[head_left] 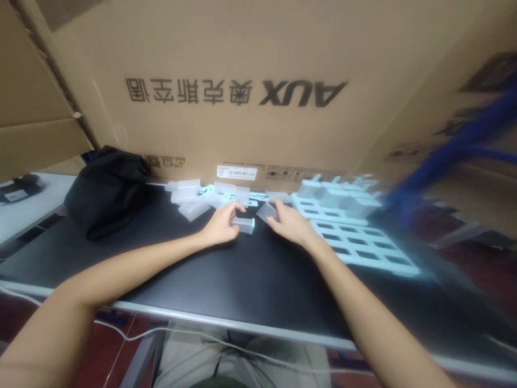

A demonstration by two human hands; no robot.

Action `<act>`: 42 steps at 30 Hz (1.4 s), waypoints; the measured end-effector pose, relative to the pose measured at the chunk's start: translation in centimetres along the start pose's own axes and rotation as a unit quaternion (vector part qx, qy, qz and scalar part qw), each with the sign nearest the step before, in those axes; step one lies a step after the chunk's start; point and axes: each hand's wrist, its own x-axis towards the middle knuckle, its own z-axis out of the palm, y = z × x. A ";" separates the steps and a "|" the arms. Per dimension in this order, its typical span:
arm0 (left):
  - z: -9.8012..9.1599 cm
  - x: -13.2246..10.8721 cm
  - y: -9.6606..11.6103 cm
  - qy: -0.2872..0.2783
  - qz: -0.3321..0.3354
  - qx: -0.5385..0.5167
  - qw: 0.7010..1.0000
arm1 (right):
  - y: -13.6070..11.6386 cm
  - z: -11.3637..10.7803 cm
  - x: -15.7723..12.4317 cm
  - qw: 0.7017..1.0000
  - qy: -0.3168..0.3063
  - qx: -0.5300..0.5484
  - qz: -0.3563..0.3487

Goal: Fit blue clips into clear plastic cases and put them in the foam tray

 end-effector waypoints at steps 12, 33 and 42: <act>0.1 -0.3 0.6 -0.074 0.027 0.096 0.992 | 0.2 0.8 2.6 0.995 0.061 -0.036 -0.064; 0.1 -0.2 0.2 -0.105 0.029 -0.097 0.989 | -0.4 -0.4 9.4 0.916 -0.028 -0.360 -0.176; 1.0 -0.5 -0.7 -0.051 0.084 -0.240 0.966 | -1.3 -1.7 8.9 0.971 0.064 -0.177 -0.150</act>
